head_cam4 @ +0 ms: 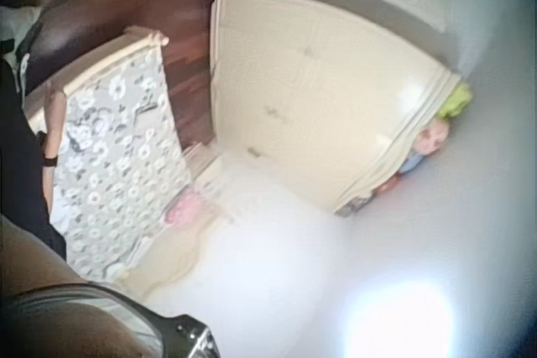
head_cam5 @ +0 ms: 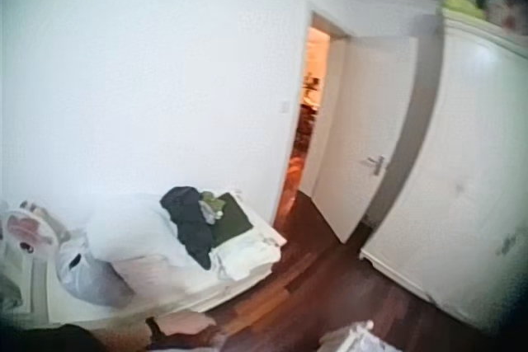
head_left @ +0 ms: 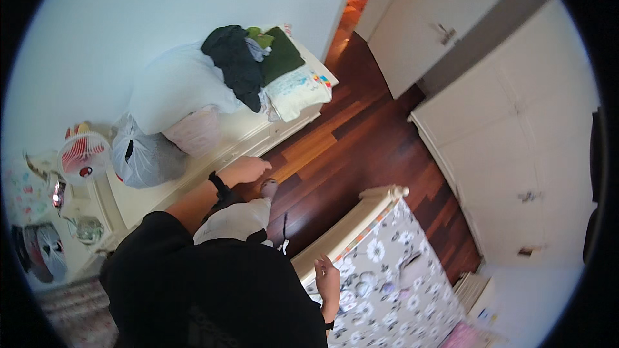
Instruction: The person folds a striped t-shirt, a green t-shirt, and dark shorts on a bed. They then place the folded items into a wardrobe drawer.
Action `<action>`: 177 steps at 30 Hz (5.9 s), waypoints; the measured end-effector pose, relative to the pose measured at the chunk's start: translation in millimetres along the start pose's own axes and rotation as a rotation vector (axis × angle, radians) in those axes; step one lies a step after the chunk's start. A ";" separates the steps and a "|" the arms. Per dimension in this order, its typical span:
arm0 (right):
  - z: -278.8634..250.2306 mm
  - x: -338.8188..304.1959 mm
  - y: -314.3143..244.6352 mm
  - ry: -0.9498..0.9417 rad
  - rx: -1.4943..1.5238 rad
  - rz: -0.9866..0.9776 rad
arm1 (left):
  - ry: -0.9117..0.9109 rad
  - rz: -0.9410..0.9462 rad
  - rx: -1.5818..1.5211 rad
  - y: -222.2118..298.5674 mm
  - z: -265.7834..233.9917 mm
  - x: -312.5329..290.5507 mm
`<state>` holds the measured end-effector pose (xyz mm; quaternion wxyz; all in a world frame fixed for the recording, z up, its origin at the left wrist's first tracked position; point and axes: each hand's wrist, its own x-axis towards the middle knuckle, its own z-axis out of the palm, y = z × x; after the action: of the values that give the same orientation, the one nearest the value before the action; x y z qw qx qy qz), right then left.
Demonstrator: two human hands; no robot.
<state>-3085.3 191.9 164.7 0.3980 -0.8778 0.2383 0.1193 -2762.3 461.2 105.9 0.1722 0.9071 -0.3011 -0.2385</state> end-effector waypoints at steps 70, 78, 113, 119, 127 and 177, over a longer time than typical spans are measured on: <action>251.4 716.5 -487.1 -0.658 -0.316 -0.820 | 0.922 -1.258 -0.629 18.0 -64.1 48.1; 175.8 633.7 -634.6 -0.776 0.521 -0.934 | 0.836 -1.131 -0.611 -17.4 -94.8 49.9; 79.5 559.0 -481.3 -1.310 0.151 -1.338 | 1.499 -0.411 -1.707 -23.4 -164.5 41.2; 78.9 530.1 -492.3 -1.199 0.345 -1.188 | 1.342 -0.912 -1.465 0.4 -208.9 48.1; 6.9 573.3 -583.1 -1.056 0.557 -1.095 | 1.201 -0.883 -1.142 -50.0 -216.7 31.7; -52.0 552.6 -678.9 -1.064 -0.652 -1.398 | 1.119 -0.717 -0.341 -54.9 -321.5 -72.1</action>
<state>-2261.6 360.7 413.8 0.1702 -0.7202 -0.6020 0.2999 -2615.2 602.4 370.4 0.3526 0.8976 0.1941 0.1799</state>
